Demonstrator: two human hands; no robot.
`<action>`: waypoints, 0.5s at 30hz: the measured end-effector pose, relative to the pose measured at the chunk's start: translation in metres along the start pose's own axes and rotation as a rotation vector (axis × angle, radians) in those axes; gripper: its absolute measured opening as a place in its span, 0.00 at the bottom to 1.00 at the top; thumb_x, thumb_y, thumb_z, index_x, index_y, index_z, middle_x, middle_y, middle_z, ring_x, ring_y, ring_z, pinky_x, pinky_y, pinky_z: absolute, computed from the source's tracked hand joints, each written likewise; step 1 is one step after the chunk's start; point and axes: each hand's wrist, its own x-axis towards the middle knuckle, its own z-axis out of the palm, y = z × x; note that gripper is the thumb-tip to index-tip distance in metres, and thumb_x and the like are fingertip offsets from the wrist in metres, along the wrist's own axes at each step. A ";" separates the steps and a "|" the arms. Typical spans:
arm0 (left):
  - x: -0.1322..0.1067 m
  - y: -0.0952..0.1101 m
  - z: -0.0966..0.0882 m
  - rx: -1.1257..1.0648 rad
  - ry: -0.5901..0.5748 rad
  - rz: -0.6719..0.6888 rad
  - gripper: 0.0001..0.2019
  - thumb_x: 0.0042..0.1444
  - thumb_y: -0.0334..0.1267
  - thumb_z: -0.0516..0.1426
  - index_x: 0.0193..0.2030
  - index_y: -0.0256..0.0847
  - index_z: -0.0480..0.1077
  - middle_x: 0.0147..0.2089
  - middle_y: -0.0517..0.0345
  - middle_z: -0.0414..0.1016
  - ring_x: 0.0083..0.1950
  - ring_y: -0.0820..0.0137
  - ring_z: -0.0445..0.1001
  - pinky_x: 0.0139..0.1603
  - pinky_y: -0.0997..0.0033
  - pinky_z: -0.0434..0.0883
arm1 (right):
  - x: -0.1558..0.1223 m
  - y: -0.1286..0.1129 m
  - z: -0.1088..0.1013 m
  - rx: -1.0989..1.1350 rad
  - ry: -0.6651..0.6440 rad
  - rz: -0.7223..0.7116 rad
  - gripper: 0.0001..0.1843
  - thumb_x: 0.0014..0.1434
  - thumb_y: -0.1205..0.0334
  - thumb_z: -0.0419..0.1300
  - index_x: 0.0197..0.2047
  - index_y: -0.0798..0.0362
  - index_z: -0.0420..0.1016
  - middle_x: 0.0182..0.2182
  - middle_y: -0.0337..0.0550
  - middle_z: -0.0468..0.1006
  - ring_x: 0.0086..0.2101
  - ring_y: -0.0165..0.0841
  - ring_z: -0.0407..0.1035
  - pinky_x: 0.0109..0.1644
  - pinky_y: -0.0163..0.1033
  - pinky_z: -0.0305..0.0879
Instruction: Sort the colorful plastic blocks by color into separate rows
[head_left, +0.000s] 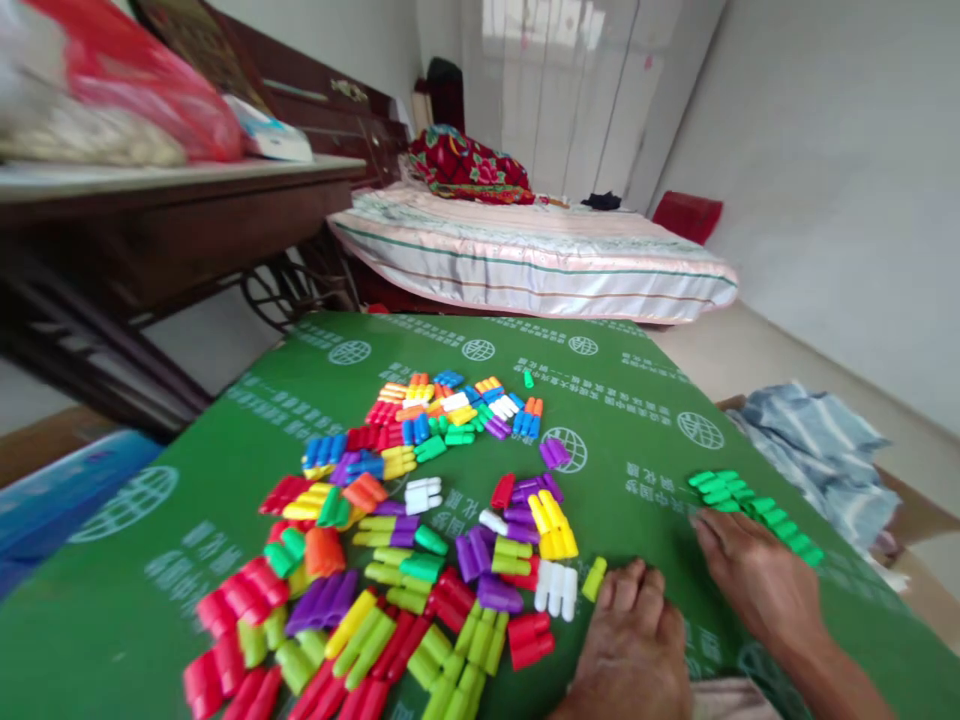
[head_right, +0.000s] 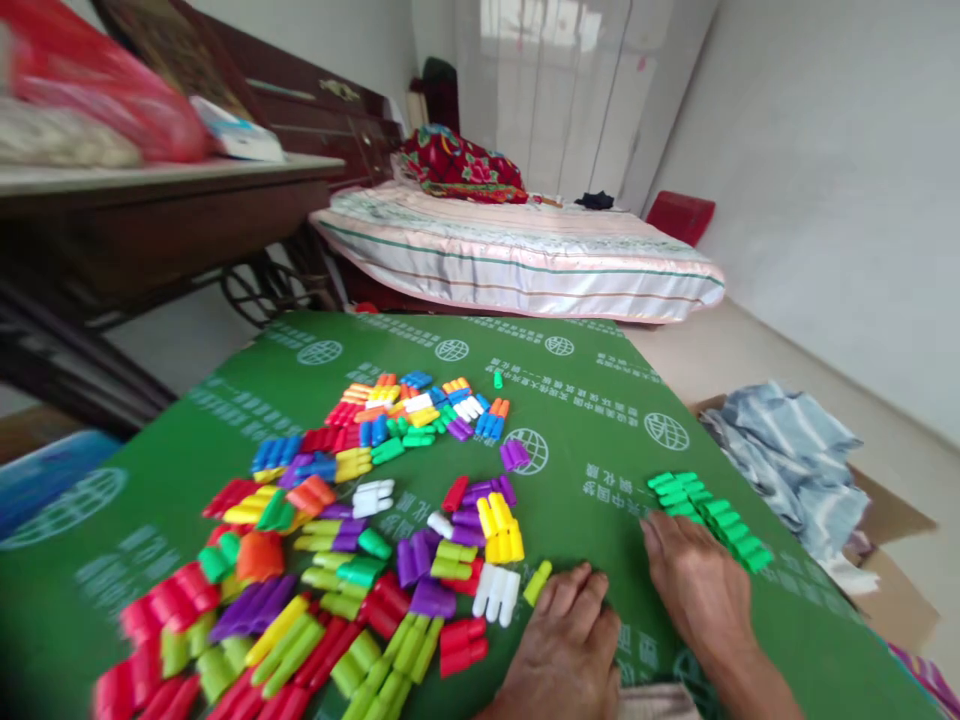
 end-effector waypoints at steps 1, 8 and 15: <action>0.000 0.000 0.003 0.017 -0.011 0.007 0.18 0.61 0.45 0.50 0.48 0.37 0.73 0.60 0.49 0.71 0.61 0.59 0.66 0.60 0.58 0.66 | 0.002 -0.002 -0.001 0.055 0.024 -0.035 0.24 0.67 0.54 0.43 0.35 0.52 0.78 0.34 0.48 0.81 0.30 0.37 0.75 0.32 0.40 0.67; 0.005 -0.002 0.024 0.035 -0.047 0.056 0.18 0.60 0.43 0.49 0.41 0.34 0.75 0.56 0.43 0.73 0.57 0.54 0.68 0.50 0.56 0.71 | 0.040 -0.047 -0.020 0.373 -0.023 -0.241 0.21 0.66 0.52 0.45 0.38 0.49 0.78 0.36 0.41 0.82 0.32 0.34 0.76 0.34 0.38 0.70; 0.014 -0.001 0.026 -0.369 -0.125 -0.121 0.16 0.61 0.37 0.52 0.55 0.42 0.68 0.58 0.46 0.69 0.57 0.58 0.67 0.54 0.51 0.69 | 0.096 -0.137 -0.061 0.430 -0.414 -0.418 0.15 0.65 0.62 0.48 0.37 0.48 0.77 0.35 0.39 0.79 0.36 0.33 0.74 0.38 0.36 0.66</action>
